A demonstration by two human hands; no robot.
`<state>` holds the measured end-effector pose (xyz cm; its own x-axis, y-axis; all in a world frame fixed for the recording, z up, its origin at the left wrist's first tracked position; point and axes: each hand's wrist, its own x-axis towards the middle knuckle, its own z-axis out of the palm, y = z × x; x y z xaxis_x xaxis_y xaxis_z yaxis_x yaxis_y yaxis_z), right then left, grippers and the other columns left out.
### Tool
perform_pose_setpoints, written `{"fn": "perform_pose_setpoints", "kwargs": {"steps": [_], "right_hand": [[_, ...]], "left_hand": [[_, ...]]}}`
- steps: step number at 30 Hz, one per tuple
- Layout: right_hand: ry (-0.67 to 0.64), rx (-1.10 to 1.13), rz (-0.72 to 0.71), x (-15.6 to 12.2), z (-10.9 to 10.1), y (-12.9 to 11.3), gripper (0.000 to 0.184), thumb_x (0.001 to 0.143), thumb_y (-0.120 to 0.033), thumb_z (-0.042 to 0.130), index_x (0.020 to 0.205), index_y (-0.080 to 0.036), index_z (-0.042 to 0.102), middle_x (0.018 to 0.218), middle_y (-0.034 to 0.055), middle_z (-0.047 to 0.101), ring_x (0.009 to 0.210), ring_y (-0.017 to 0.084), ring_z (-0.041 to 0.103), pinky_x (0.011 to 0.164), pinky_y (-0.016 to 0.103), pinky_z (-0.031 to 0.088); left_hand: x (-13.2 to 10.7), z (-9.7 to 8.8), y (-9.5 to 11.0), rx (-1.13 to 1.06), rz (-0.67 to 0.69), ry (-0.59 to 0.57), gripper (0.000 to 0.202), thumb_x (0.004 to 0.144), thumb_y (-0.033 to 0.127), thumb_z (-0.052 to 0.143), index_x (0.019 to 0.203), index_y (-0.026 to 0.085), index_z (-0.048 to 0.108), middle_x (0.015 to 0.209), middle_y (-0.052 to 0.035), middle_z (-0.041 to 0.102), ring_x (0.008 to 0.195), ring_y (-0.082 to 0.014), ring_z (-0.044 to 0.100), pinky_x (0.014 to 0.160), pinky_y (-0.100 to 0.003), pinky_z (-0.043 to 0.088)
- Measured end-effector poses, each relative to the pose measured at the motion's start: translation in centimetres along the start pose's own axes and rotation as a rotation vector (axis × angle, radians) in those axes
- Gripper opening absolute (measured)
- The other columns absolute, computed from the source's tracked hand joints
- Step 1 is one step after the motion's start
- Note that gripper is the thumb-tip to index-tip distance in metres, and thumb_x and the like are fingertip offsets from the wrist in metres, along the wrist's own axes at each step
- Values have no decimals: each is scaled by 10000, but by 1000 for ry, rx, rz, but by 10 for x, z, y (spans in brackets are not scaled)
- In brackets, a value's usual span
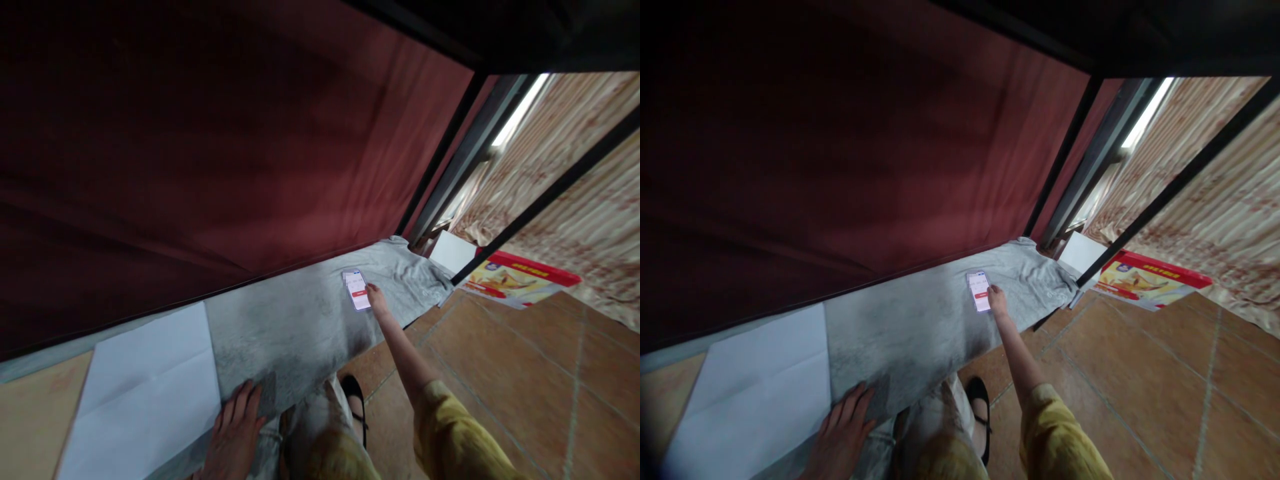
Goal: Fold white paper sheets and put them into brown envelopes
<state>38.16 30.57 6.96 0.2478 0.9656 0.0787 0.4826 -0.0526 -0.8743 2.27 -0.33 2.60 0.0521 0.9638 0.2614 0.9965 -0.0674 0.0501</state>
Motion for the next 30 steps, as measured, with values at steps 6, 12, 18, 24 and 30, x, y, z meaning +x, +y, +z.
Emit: {"fn": "perform_pose_setpoints", "kwargs": {"steps": [6, 12, 18, 24, 30], "right_hand": [[80, -191, 55, -25, 18, 8, 740, 795, -444, 631, 1407, -59, 473, 1310, 241, 611, 1255, 360, 560, 1011, 437, 440], [91, -504, -125, -42, 27, 22, 964, 780, -462, 674, 1536, -41, 250, 1394, 258, 534, 1286, 366, 509, 1079, 454, 364], [100, -560, -152, -40, 27, 26, 933, 816, -435, 629, 1561, -68, 205, 1371, 229, 551, 1259, 347, 520, 1059, 446, 384], [178, -556, -269, -61, 24, 14, 840, 874, -403, 550, 1559, -54, 210, 1522, 267, 385, 1402, 383, 352, 1109, 553, 321], [-54, -510, -650, -133, 46, 4, 566, 943, -248, 468, 1501, -179, 408, 1565, 154, 390, 1443, 295, 329, 1131, 499, 347]], "left_hand": [[0, 4, -2, -23, -24, -41, 402, 920, 212, 461, 1280, 194, 641, 1355, -107, 615, 1207, -261, 560, 978, -411, 468], [2, -2, -1, -5, -5, -42, 399, 922, 197, 466, 1281, 186, 640, 1347, -106, 619, 1211, -266, 558, 967, -409, 469], [3, -5, 1, 14, -1, -50, 390, 924, 196, 482, 1281, 178, 638, 1351, -108, 618, 1220, -270, 555, 975, -415, 462], [3, -5, 3, 0, -31, -73, 407, 927, 174, 458, 1293, 182, 637, 1373, -106, 608, 1228, -258, 553, 959, -402, 475], [4, -11, 7, -4, -20, -62, 404, 943, 169, 444, 1306, 159, 622, 1375, -128, 596, 1252, -274, 533, 1013, -438, 456]]}}
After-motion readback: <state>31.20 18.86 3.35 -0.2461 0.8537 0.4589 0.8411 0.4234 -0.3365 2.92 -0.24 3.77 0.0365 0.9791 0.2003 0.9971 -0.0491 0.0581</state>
